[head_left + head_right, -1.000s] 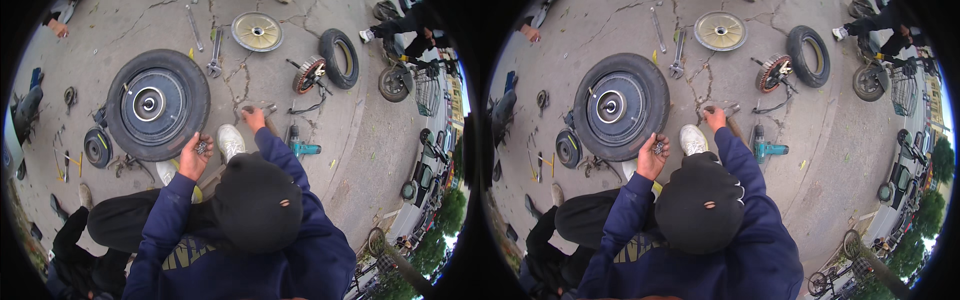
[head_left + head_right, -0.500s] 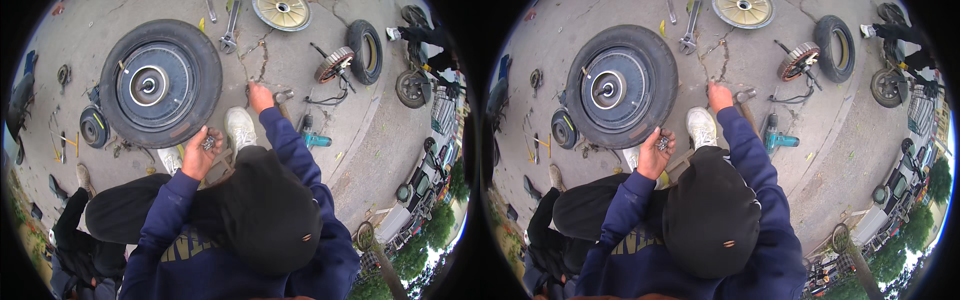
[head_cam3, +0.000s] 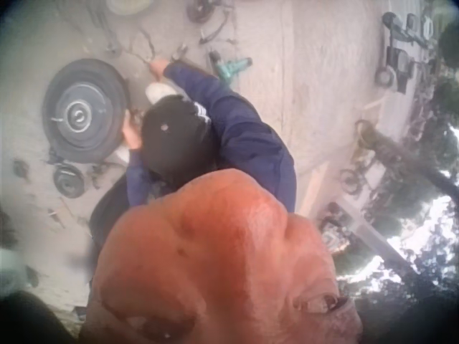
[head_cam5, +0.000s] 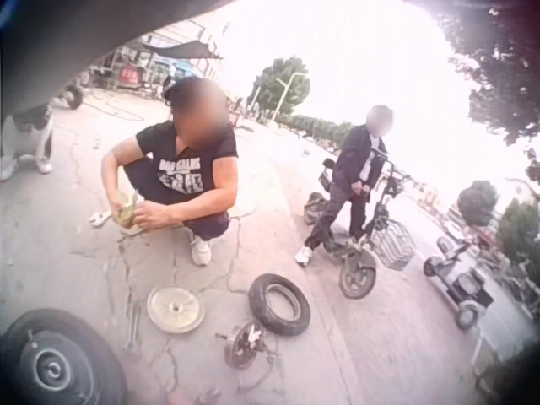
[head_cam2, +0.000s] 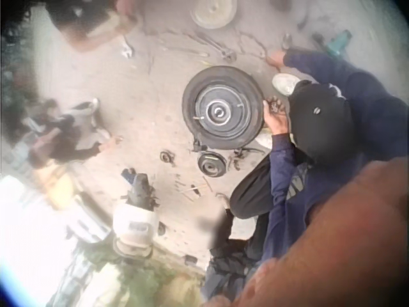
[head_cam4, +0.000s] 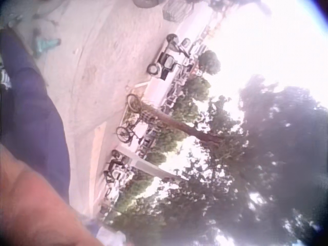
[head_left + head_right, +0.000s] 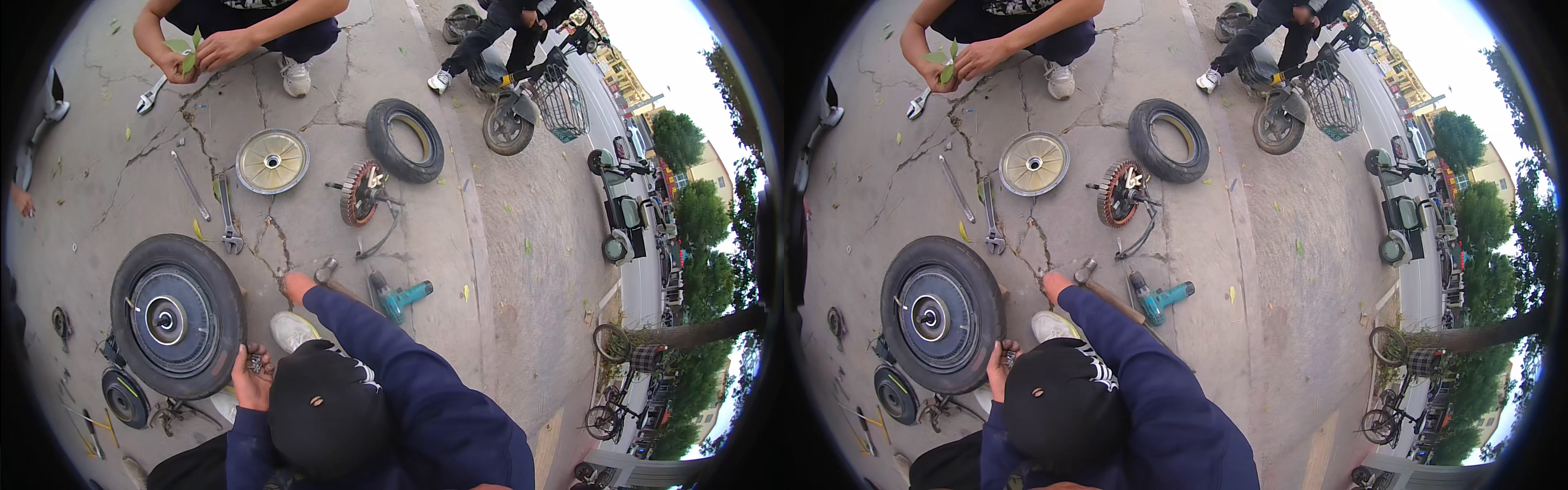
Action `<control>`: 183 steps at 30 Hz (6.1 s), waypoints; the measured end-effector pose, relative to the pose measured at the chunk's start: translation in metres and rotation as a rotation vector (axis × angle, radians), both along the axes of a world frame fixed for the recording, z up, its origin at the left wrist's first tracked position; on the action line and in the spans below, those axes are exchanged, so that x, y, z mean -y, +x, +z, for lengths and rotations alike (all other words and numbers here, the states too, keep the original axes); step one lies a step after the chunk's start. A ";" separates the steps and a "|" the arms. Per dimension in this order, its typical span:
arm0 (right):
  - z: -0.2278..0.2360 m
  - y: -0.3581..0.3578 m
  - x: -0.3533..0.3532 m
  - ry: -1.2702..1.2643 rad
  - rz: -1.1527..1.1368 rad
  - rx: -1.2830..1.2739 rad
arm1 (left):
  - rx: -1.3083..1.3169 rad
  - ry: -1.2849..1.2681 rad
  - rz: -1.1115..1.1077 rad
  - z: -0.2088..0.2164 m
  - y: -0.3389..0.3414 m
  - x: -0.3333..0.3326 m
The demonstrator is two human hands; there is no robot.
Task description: The person assembles a wheel by placing a metal hub onto a tire, tapping it into place with a hammer, and then securing it with a cordless drill and screws.
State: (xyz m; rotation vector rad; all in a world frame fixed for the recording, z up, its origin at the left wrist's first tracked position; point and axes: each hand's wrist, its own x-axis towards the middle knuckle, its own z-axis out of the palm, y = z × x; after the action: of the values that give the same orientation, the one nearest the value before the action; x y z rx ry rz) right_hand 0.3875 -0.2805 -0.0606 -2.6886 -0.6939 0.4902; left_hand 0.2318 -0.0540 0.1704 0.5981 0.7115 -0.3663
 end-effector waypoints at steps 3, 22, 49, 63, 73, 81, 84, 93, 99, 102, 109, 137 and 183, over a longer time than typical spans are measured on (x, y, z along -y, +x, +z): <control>0.031 0.022 0.016 0.011 -0.168 -0.237 | 0.021 0.002 -0.004 -0.004 0.006 0.000; 0.440 0.039 -0.111 0.328 0.584 0.140 | 0.497 -0.224 0.220 0.099 0.086 -0.019; 0.503 0.022 0.073 0.096 -0.090 0.356 | 0.257 -0.241 0.217 0.113 0.022 -0.003; 0.422 0.061 0.338 -0.152 -0.535 0.410 | 0.111 -0.271 0.051 0.081 -0.022 0.008; 0.071 -0.153 0.300 -0.554 -0.573 -0.042 | -0.110 -0.054 0.201 0.087 -0.060 -0.028; 0.031 -0.140 0.293 -0.698 -0.294 -0.023 | -0.106 -0.147 0.365 0.083 -0.075 -0.025; 0.074 -0.130 0.277 -0.690 -0.223 -0.058 | -0.143 -0.107 0.325 0.087 -0.064 -0.017; 0.226 -0.163 0.317 -0.499 -0.769 -0.165 | -0.075 -0.139 0.115 0.097 -0.017 -0.008; 0.441 -0.129 0.265 1.396 -0.887 -0.068 | 0.017 -0.137 0.040 0.115 0.009 0.005; 0.552 -0.111 0.180 1.493 -0.615 -0.012 | 0.172 -0.092 -0.070 0.137 0.024 0.009; 0.535 -0.081 -0.033 1.452 -0.254 -0.499 | 0.203 0.003 0.135 0.134 0.005 -0.035; 0.411 -0.100 -0.112 0.730 -0.048 -0.553 | 0.425 -0.407 0.608 0.101 -0.037 -0.118; 0.336 -0.079 -0.138 0.343 -0.293 -0.761 | -0.139 0.629 0.613 -0.028 0.012 -0.026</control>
State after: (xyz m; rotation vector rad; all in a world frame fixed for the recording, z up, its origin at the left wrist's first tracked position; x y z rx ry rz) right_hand 0.3086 -0.1426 0.2749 -1.9979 -0.1395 1.1022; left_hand 0.2438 -0.0282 0.1422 0.9081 1.1113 0.4098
